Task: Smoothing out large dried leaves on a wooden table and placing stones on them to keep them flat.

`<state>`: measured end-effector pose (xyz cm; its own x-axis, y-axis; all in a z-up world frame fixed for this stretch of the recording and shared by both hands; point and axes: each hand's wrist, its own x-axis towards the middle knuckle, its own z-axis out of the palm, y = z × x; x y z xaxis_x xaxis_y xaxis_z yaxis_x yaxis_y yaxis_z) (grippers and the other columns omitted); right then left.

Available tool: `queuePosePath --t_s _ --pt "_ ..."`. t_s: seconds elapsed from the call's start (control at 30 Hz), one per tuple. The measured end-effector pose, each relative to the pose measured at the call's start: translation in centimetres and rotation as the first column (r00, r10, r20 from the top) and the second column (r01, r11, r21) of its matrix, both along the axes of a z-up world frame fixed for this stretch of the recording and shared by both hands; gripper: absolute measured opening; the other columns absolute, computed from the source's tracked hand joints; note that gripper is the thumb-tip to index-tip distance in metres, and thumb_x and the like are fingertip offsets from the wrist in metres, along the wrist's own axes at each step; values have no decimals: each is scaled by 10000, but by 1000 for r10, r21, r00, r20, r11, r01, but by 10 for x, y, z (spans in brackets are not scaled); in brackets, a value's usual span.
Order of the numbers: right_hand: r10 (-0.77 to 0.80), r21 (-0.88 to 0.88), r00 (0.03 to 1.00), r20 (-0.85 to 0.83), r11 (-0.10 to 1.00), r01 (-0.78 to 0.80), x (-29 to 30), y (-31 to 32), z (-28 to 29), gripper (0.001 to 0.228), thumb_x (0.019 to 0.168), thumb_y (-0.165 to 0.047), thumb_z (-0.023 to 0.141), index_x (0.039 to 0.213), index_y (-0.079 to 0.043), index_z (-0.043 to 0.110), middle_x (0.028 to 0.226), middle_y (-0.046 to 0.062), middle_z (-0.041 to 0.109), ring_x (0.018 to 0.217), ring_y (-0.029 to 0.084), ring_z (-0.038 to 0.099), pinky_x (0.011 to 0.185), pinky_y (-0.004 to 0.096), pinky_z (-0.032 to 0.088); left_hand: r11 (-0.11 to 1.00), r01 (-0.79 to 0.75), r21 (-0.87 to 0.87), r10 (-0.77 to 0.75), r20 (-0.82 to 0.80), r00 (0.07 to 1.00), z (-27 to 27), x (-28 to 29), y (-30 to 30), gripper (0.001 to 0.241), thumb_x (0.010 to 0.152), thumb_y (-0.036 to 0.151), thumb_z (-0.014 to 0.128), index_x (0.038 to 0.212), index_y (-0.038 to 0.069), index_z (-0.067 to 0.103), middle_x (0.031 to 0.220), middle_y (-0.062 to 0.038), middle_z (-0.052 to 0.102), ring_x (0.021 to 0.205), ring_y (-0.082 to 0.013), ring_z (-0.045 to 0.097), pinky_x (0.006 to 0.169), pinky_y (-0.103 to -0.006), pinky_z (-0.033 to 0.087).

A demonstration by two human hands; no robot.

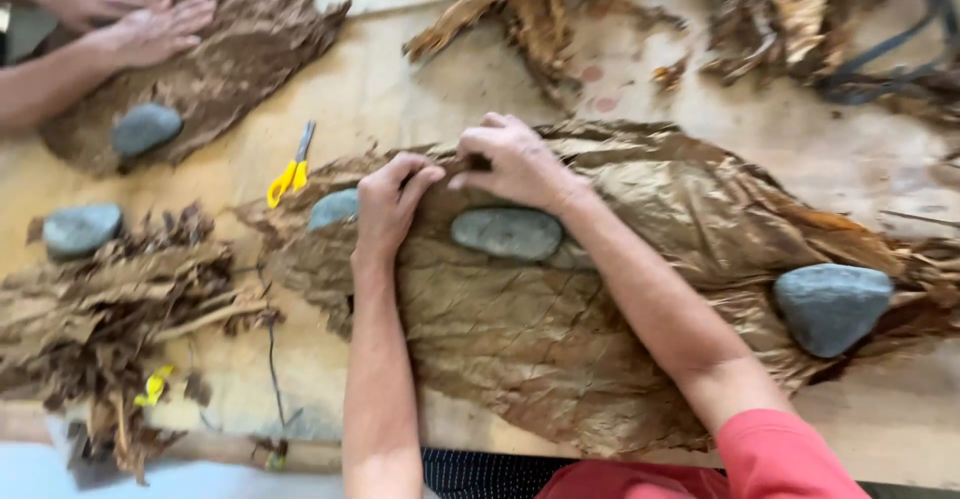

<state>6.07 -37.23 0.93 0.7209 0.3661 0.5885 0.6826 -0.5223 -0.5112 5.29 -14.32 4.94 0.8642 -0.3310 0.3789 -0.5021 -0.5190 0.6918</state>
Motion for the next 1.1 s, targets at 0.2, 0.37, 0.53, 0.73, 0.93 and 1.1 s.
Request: queuePosePath --t_s 0.2,0.37,0.53,0.73,0.93,1.1 --pt "-104 -15 946 -308 994 105 -4 -14 15 256 920 -405 785 1058 -263 623 856 36 752 899 344 749 810 492 566 999 26 25 -23 -114 993 10 0 -2 261 908 392 838 981 160 741 740 -128 694 782 -373 718 724 -453 554" --pt "-211 18 931 -297 974 226 2 -27 4 152 1039 -418 741 1043 -285 669 668 -7 661 734 249 734 725 401 566 997 -73 -32 66 -197 978 11 2 -5 203 966 394 778 874 213 779 624 -84 622 632 -195 640 679 -360 542" --pt "-202 -214 743 -638 973 82 -14 -48 75 444 974 -560 696 976 -116 694 815 37 704 649 138 593 604 310 466 994 -112 1 110 -221 969 20 -2 -8 252 961 375 770 824 164 747 662 99 552 648 -31 411 584 -244 353" --pt "-203 -94 839 -505 979 181 -6 -63 43 510 1075 -469 725 786 -133 471 699 -10 505 643 140 459 586 331 360 991 -130 -10 126 -190 974 14 1 -8 232 946 380 795 864 164 774 637 96 486 627 -42 368 576 -247 331" --pt "-349 -48 913 -213 937 347 2 -65 19 417 1032 -522 803 898 -149 675 700 -16 646 651 161 593 571 371 441 979 -154 134 178 -190 965 18 2 -9 345 880 535 780 848 192 758 685 84 610 664 -61 537 624 -274 430" --pt "-256 -37 806 -534 959 280 -11 -73 68 358 953 -444 843 914 -115 707 875 35 718 779 128 619 672 314 518 955 -180 235 214 -129 968 10 5 -5 317 933 501 751 791 219 721 669 72 680 628 -90 595 610 -327 458"
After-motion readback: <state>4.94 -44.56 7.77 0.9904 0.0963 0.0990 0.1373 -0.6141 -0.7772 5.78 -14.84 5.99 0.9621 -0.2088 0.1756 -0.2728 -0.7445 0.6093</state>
